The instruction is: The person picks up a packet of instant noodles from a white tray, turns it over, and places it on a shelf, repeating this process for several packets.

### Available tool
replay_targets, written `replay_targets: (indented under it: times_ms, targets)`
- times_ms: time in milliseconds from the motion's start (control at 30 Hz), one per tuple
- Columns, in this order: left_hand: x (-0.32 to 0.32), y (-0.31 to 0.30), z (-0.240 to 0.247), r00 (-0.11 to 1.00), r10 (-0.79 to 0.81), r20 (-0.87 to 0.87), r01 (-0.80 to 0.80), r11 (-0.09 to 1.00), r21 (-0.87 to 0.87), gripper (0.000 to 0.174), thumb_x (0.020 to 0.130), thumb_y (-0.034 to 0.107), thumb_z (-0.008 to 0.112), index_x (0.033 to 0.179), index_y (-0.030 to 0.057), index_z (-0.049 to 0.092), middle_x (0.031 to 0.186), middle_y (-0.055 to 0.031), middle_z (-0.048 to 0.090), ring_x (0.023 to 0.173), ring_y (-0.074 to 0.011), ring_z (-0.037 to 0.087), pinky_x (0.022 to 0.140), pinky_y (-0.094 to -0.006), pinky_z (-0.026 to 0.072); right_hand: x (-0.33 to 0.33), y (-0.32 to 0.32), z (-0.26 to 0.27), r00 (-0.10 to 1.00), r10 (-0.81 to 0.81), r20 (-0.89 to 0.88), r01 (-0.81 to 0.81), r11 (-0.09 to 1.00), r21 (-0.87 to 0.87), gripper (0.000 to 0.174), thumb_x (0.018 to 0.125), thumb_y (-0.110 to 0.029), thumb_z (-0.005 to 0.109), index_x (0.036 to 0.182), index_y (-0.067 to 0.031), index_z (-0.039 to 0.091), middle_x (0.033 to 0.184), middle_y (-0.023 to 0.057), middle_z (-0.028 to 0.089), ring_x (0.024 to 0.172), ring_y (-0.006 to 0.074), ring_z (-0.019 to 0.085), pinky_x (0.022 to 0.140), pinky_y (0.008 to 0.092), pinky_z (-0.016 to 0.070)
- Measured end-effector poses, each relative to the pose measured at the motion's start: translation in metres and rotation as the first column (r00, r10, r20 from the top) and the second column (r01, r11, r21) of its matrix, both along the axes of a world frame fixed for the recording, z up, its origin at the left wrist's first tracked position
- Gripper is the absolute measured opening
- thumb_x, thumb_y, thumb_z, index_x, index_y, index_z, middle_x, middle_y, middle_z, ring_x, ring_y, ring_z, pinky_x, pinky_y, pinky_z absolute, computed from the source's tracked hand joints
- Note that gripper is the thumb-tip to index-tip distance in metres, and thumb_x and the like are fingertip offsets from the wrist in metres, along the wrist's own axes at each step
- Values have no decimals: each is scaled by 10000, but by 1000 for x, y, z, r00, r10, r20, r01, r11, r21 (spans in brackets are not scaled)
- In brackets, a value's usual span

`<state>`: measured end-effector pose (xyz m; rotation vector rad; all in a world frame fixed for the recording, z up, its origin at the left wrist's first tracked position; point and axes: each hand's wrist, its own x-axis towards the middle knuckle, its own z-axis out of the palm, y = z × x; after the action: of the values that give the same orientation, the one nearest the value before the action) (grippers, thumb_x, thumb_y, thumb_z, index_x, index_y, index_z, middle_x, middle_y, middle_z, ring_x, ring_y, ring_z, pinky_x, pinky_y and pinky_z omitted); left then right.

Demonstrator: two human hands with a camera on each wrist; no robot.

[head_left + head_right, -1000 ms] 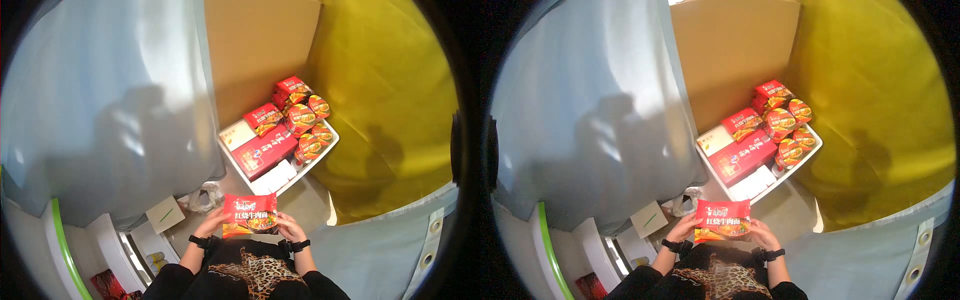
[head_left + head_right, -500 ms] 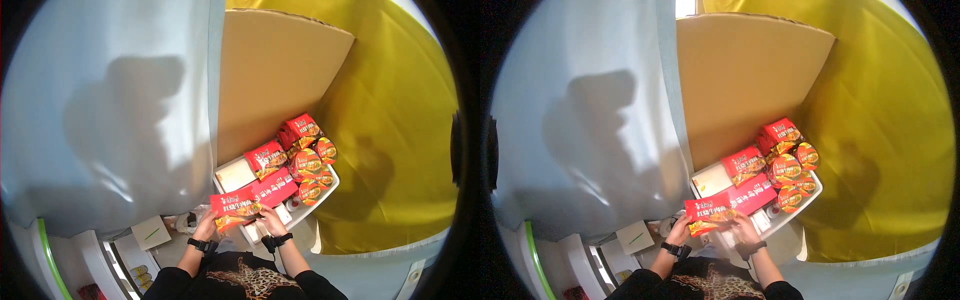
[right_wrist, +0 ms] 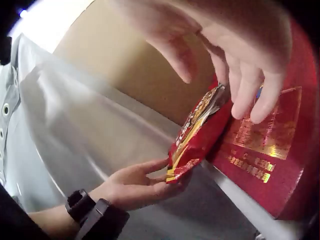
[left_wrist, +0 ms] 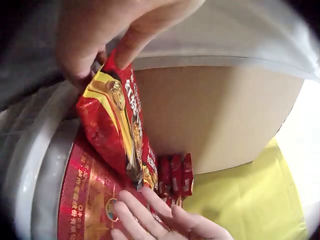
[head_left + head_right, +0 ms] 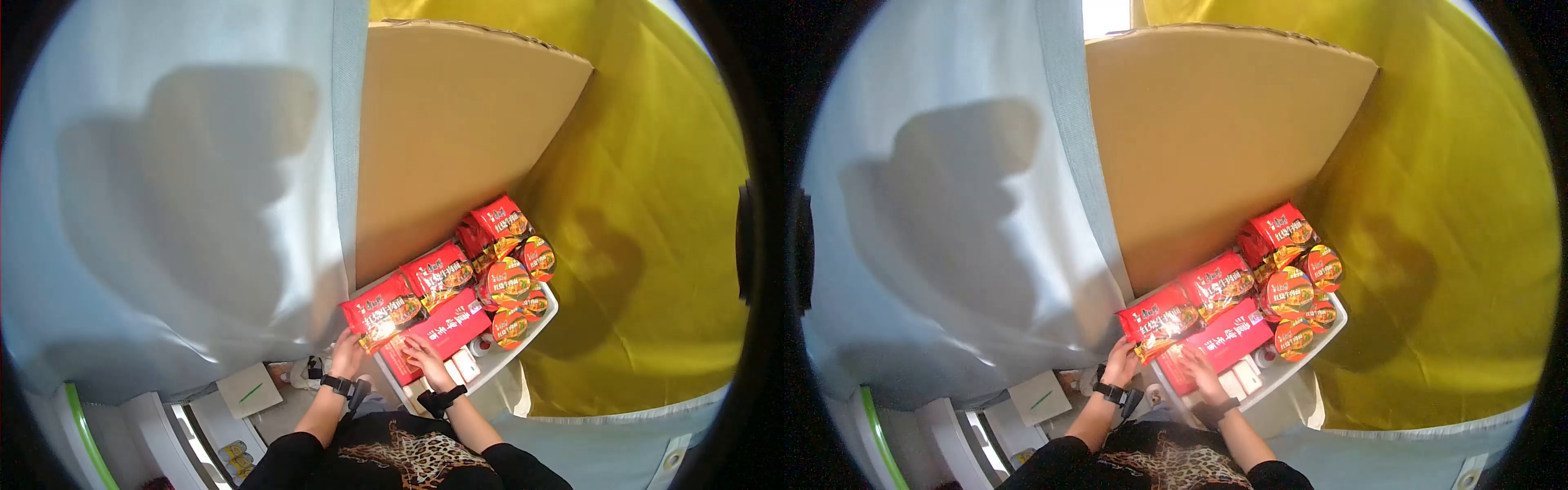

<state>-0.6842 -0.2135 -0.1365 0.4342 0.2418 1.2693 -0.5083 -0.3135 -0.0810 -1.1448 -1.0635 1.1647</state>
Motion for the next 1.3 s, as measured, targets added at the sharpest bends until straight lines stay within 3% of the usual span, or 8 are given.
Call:
replay_targets:
  times_ms: [167,567,667,767,900,1033,1167,1300]
  targets:
    - [15,18,17,1000,-8,-28,9,999,41,274,840,-19,392,1109,-34,440,1040,-144,554,963,-237,544,861,-368,436,-1,18,23,990,122,64,-116,988,-99,496,844,-180,530,1280,-28,349,1299,108,399,1117,171,469,891,298,377]
    - [31,25,25,983,171,-72,-173,985,-26,297,854,14,386,1144,-30,428,1039,-136,561,970,-235,545,853,-369,435,58,-8,70,920,381,94,-360,914,-186,318,890,-199,443,1161,-37,478,1097,71,574,978,143,560,822,268,422]
    - [36,-6,34,944,296,-148,-320,931,-178,406,851,103,451,1230,-4,352,1119,-144,508,1006,-233,519,860,-358,424,88,-17,77,918,385,92,-368,916,-157,306,887,-200,444,1141,-36,494,1073,73,587,961,149,567,800,260,426]
    - [25,-36,-19,917,307,-254,-369,895,-252,415,849,133,445,1242,31,360,1125,-132,502,1017,-234,511,873,-356,416,111,-28,83,907,413,84,-402,907,-125,295,881,-203,450,1123,-43,507,1068,80,589,945,153,572,783,254,426]
    - [5,-127,-74,884,348,-311,-459,771,-441,427,856,224,448,1262,112,376,1201,-104,459,1099,-221,452,923,-352,366,140,-41,76,895,429,125,-401,894,-200,275,869,-199,464,1097,-57,521,1035,72,597,924,152,576,761,256,425]
    - [-21,-239,-106,808,462,-365,-584,552,-595,510,869,268,434,1323,83,293,1318,-132,360,1212,-243,357,981,-354,299,154,-47,60,896,426,124,-379,880,-286,261,855,-176,485,1084,-57,528,994,71,607,867,146,578,697,251,423]
    - [-31,-323,-145,674,592,-442,-686,280,-671,424,866,280,431,1270,153,394,1191,-50,477,1044,-169,473,880,-316,359,143,-46,59,860,495,125,-430,834,-346,250,850,-175,494,1074,-71,535,970,66,609,832,142,574,695,254,422]
    - [-32,-369,-120,568,653,-501,-736,131,-664,401,846,255,453,1231,143,426,1116,-42,513,966,-162,502,824,-314,382,96,-50,69,785,598,161,-504,768,-396,234,851,-177,493,1055,-70,536,962,65,605,846,144,568,733,266,419]
